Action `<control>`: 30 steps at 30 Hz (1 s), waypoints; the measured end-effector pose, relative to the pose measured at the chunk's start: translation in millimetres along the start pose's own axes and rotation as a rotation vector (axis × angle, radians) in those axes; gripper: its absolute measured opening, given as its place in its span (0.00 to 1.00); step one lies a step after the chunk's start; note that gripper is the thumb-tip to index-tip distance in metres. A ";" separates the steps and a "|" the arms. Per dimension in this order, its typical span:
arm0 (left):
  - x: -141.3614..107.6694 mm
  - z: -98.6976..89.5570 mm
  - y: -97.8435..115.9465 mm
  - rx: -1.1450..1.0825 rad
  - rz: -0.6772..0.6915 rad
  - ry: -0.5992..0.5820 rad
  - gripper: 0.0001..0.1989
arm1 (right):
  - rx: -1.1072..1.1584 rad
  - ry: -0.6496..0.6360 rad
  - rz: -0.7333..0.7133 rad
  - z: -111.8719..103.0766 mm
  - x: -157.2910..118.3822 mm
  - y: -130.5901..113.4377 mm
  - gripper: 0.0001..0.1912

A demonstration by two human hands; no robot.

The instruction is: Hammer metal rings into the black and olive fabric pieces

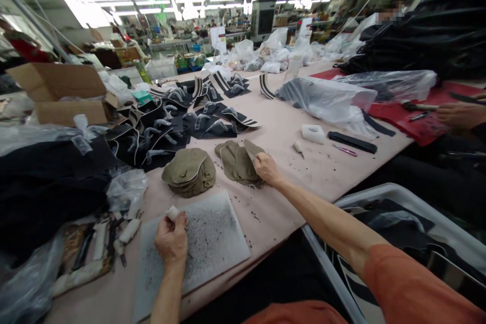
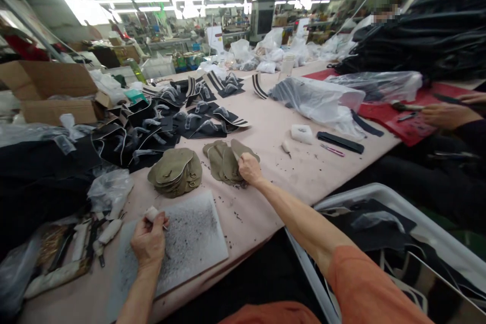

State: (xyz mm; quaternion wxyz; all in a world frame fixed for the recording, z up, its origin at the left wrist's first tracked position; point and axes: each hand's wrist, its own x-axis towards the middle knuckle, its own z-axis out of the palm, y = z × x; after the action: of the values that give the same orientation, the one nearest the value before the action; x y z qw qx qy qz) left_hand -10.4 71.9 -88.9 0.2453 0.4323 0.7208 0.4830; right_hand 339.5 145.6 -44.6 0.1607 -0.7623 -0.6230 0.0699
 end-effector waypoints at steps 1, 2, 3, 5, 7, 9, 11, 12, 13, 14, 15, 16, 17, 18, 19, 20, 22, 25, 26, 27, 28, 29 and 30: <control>-1.4 0.2 0.5 -0.011 -0.007 -0.001 0.23 | 0.003 0.037 0.011 -6.6 2.1 -6.2 0.20; -2.8 0.3 1.0 -0.019 -0.013 -0.003 0.23 | 0.007 0.075 0.004 -13.7 3.0 -13.7 0.21; -4.1 0.5 1.5 -0.025 -0.016 -0.007 0.22 | 0.008 0.109 -0.025 -20.6 2.0 -22.6 0.20; -6.1 0.9 2.5 -0.032 -0.018 -0.008 0.22 | -0.007 0.144 -0.146 -30.0 -9.2 -44.6 0.17; -7.7 0.9 3.5 -0.036 -0.017 -0.007 0.21 | -0.057 0.091 -0.325 -28.3 -34.8 -70.4 0.14; -9.1 0.8 4.1 -0.051 -0.016 -0.009 0.21 | -0.118 -0.028 -0.521 -12.9 -71.4 -95.1 0.12; -10.2 1.0 4.1 -0.079 -0.013 -0.017 0.21 | -0.150 -0.147 -0.688 12.0 -109.3 -113.1 0.10; -10.5 1.3 3.7 -0.093 -0.012 -0.021 0.21 | -0.144 -0.177 -0.737 25.1 -125.7 -118.3 0.09; -10.8 1.7 3.1 -0.106 -0.010 -0.023 0.21 | -0.127 -0.176 -0.749 37.1 -139.3 -120.9 0.08; -10.9 2.2 2.2 -0.113 -0.008 -0.025 0.21 | -0.096 -0.160 -0.742 46.8 -149.7 -121.0 0.08; -11.0 2.6 1.1 -0.116 -0.005 -0.026 0.21 | -0.054 -0.131 -0.717 54.0 -157.2 -118.9 0.08; -10.9 2.9 -0.2 -0.118 -0.002 -0.024 0.21 | -0.004 -0.095 -0.682 58.5 -162.2 -115.3 0.08; -10.8 2.9 -1.6 -0.122 -0.001 -0.023 0.20 | 0.051 -0.058 -0.644 60.9 -165.3 -110.5 0.09; -10.8 2.5 -2.9 -0.128 -0.001 -0.023 0.20 | 0.107 -0.022 -0.609 61.6 -167.1 -105.1 0.10; -10.8 1.8 -3.8 -0.138 -0.001 -0.026 0.20 | 0.160 0.013 -0.582 61.5 -168.3 -99.6 0.11; -10.9 0.8 -4.0 -0.149 0.001 -0.032 0.19 | 0.208 0.044 -0.565 61.2 -169.3 -94.4 0.13; -12.1 -1.5 -0.7 -0.186 0.019 -0.057 0.19 | 0.280 0.079 -0.563 61.4 -171.3 -86.0 0.15; -16.9 0.2 16.6 -0.343 0.054 -0.165 0.20 | 0.306 0.069 -0.584 63.7 -174.1 -80.7 0.16; -19.4 3.5 24.8 -0.419 0.053 -0.231 0.21 | 0.291 0.061 -0.582 64.3 -174.7 -80.7 0.17; -22.4 8.3 33.2 -0.494 0.042 -0.306 0.23 | 0.269 0.053 -0.579 64.5 -175.4 -81.3 0.17; -25.6 14.6 41.0 -0.558 0.025 -0.383 0.24 | 0.246 0.047 -0.572 64.3 -176.1 -82.2 0.18; -28.9 22.0 47.2 -0.604 0.007 -0.454 0.25 | 0.226 0.044 -0.562 63.9 -177.1 -83.3 0.18; -32.0 29.9 51.3 -0.636 -0.009 -0.510 0.25 | 0.215 0.044 -0.551 63.4 -178.5 -84.3 0.18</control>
State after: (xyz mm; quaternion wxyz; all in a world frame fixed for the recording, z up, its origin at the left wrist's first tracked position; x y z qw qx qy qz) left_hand 48.7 67.0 -56.7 0.5395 0.4378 0.4535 0.5582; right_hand 203.7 -3.4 -92.8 0.2671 -0.5443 -0.7919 0.0728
